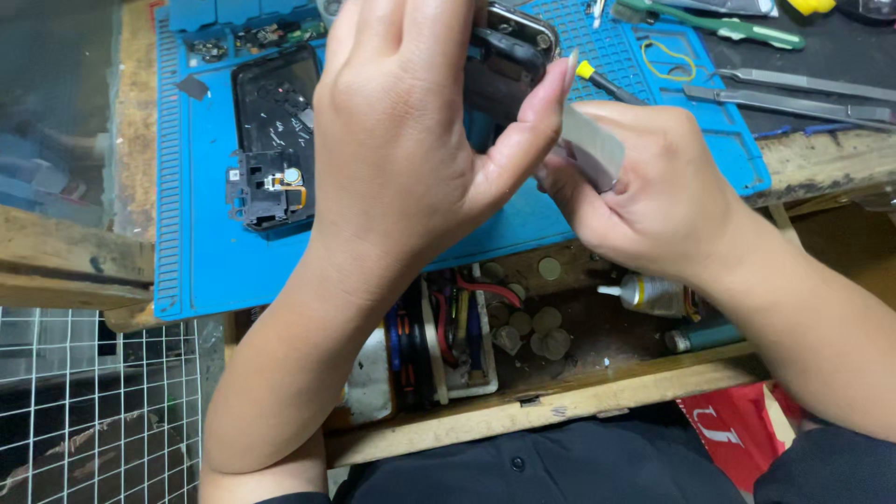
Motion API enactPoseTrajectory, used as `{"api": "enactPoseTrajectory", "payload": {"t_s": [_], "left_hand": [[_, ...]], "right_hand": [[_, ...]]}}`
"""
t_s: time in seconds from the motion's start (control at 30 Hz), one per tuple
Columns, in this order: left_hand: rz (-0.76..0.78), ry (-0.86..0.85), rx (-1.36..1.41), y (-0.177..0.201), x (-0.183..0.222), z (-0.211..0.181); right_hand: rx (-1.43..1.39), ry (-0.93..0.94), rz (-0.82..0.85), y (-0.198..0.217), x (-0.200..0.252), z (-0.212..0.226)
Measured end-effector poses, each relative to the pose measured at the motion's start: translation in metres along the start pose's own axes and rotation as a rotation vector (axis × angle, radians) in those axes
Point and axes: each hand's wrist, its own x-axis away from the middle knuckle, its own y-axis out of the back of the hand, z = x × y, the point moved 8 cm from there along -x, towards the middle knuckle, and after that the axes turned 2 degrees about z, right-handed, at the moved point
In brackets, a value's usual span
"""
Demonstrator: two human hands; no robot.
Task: The person cleans the edges of a smartphone chassis with a white wipe, then uses a metal spudger to pry and separate the screen assembly from the frame. They continue to clean the internal edges and remove adhesive residue using the wipe and a screwdriver.
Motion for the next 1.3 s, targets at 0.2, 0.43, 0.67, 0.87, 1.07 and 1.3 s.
{"api": "enactPoseTrajectory", "payload": {"t_s": [0.2, 0.43, 0.67, 0.87, 1.07, 1.3], "left_hand": [[0.005, -0.037, -0.017, 0.0, 0.003, 0.003], [0.021, -0.076, 0.009, 0.001, 0.004, 0.003], [0.03, -0.098, 0.057, 0.001, 0.004, 0.005], [0.063, -0.12, 0.053, -0.002, 0.005, 0.009], [0.071, -0.164, 0.039, 0.0, 0.007, 0.011], [0.083, -0.117, 0.1, 0.001, 0.005, 0.013]], "right_hand": [[0.042, 0.103, -0.004, -0.003, 0.002, 0.013], [0.041, 0.123, 0.007, -0.006, 0.0, 0.02], [0.037, 0.1, 0.058, -0.012, 0.006, 0.011], [0.008, 0.058, 0.051, -0.015, 0.009, 0.008], [0.011, 0.094, -0.007, -0.013, 0.006, 0.012], [-0.067, 0.108, -0.057, -0.01, 0.004, 0.007]]}}
